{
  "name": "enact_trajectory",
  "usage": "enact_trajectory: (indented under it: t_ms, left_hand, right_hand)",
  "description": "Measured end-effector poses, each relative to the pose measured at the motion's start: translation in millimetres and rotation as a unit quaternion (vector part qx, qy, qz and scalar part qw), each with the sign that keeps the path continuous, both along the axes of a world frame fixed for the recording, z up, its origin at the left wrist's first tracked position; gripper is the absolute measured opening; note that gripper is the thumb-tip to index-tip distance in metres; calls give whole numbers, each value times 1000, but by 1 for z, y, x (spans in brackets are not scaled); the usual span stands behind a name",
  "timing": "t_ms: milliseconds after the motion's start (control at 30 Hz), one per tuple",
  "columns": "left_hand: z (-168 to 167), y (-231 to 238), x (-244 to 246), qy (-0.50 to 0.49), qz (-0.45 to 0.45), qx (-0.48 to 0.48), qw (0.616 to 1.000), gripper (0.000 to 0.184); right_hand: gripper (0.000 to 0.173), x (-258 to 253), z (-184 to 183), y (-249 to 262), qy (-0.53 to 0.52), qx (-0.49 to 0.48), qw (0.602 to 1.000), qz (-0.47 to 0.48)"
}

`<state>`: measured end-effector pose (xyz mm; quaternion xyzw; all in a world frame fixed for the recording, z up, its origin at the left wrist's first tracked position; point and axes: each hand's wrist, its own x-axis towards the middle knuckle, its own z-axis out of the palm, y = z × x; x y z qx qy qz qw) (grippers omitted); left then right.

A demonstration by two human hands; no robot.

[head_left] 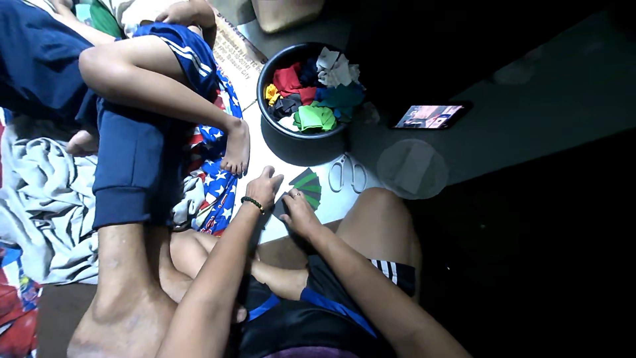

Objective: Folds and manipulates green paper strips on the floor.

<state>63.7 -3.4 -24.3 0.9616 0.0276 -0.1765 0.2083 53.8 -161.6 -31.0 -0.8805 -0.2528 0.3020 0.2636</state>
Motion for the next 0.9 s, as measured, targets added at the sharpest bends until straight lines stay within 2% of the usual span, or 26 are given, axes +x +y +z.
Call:
enact_trajectory:
  t_ms: [100,200,333,500,667,800,900]
  left_hand:
    - [4,2,8,26,-45,55,997,45]
    - [3,1,9,31,-51,79,995,42]
    - [1,-6,-1,32,6,81,996,43]
    - [6,-20,-20,58,86,82,991,50]
    - [15,-33,-31,99,121,77,985,49]
    - [29,-7,-35,62,180,-7,982,38]
    - [48,29,-40,78,265,-173,946,41]
  right_hand:
    - [45,-3,6,-2,-16,-7,1000,25]
    - [41,-9,14,-4,-49,12,997,64]
    - [35,-18,25,-7,-44,32,992,113]
    - [31,-26,44,-10,1,3,981,194]
    - [25,-28,54,-18,28,-28,965,261]
    - [24,-18,50,-28,30,-27,974,224]
    - [22,-9,40,-31,23,43,989,138]
